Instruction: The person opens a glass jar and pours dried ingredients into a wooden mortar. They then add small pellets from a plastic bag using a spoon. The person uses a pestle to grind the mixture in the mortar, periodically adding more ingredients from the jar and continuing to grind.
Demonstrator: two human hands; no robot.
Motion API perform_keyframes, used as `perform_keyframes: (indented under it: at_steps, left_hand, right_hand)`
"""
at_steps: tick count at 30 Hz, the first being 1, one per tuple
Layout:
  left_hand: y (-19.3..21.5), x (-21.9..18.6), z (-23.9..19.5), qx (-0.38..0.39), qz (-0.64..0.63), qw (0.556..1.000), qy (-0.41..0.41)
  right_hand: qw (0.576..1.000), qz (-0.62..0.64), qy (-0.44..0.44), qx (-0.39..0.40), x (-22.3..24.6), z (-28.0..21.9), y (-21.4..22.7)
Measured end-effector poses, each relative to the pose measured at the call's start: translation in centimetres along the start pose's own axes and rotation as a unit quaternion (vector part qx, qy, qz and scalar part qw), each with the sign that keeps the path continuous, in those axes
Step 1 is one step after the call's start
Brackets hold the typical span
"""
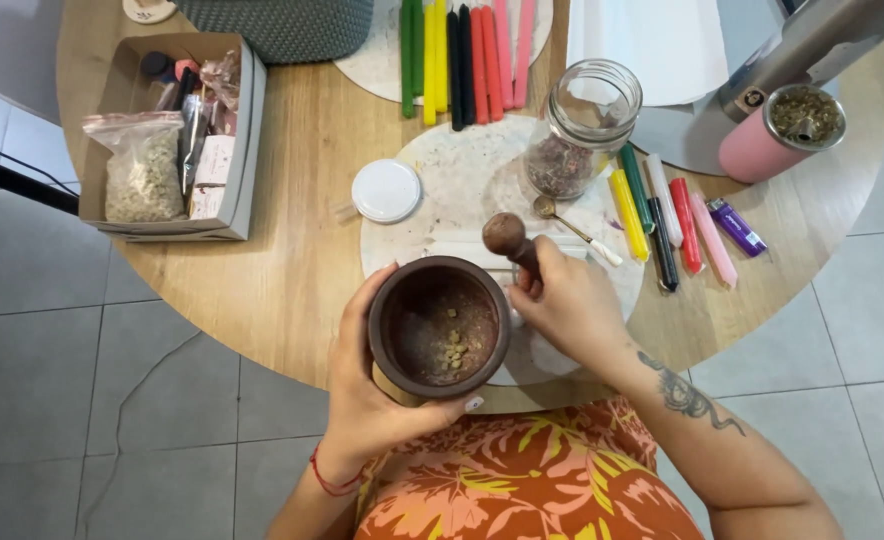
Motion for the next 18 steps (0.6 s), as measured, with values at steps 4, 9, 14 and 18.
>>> perform_keyframes:
  at_steps: [4, 9, 14, 18]
  left_hand:
    - [-0.1, 0.4, 1.2, 0.011, -0.014, 0.999, -0.027]
    - [0.0, 0.9, 3.5, 0.007, 0.001, 0.997, -0.074]
    - [1.0, 1.1, 4.1, -0.033, 0.029, 0.995, -0.090]
    - [1.6, 1.3, 3.4, -0.029, -0.012, 0.996, -0.080]
  right_hand:
    - [0.999, 0.004, -0.002, -0.054, -0.3, 2.9, 3.0]
    - [0.993, -0.064, 0.061, -0.081, 0.2, 8.2, 1.5]
    - [0.987, -0.036, 0.112, -0.110, 0.4, 6.3, 2.1]
    - [0.988, 0.063, 0.142, 0.024, -0.5, 4.2, 1.0]
Point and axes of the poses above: each hand's wrist, its own z-axis towards the middle knuckle, its own y-axis out of the back of the hand, x = y × z, the point moved 4 cm from there along z, towards the middle knuckle, and after that the axes turned 7 degrees about -z, right-handed, at the moved point
